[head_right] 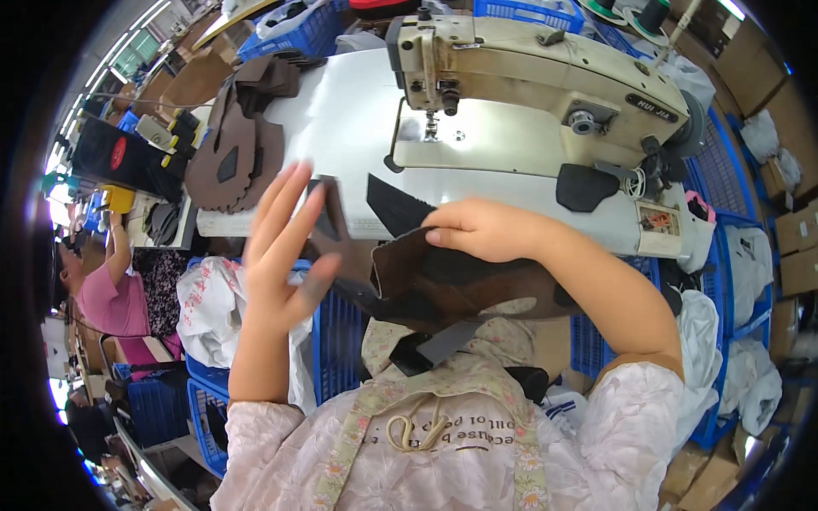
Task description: Sewing together components of shoe uppers using a heavy-duty industrial sewing machine.
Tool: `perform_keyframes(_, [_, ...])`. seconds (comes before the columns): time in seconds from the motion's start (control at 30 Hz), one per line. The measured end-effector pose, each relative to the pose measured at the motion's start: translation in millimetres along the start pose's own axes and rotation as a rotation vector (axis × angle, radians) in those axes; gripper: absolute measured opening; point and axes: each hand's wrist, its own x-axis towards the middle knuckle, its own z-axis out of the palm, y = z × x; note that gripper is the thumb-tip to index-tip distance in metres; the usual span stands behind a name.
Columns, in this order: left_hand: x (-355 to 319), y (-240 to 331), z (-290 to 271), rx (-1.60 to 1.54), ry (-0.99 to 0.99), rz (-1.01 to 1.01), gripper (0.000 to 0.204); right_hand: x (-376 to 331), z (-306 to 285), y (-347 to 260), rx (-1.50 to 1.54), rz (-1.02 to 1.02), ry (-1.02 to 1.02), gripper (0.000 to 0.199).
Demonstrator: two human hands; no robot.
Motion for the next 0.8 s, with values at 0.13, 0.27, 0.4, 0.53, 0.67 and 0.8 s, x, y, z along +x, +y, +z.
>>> perform_keyframes(0.13, [-14, -68, 84, -0.017, -0.280, -0.077, 0.066, -13, 9, 31, 0.078, 0.139, 0.056, 0.033])
perform_keyframes(0.27, [-19, -83, 118, -0.147, -0.452, -0.256, 0.065, -29, 3, 58, 0.132, 0.326, 0.131, 0.032])
perform_keyframes(0.4, [-5, -82, 139, 0.075, -0.365, -0.275, 0.054, -41, -2, 78, 0.129, 0.438, 0.237, 0.032])
perform_keyframes(0.53, [6, -81, 162, 0.178, -0.431, -0.322, 0.054, -39, -8, 92, 0.156, 0.502, 0.294, 0.032])
perform_keyframes(0.67, [-10, -108, 200, 0.283, -0.379, -0.291, 0.054, -36, -7, 83, -0.171, 0.432, 0.563, 0.021])
perform_keyframes(0.8, [-14, -125, 213, 0.293, -0.342, -0.286, 0.053, -41, -9, 32, -0.693, 0.307, 0.737, 0.012])
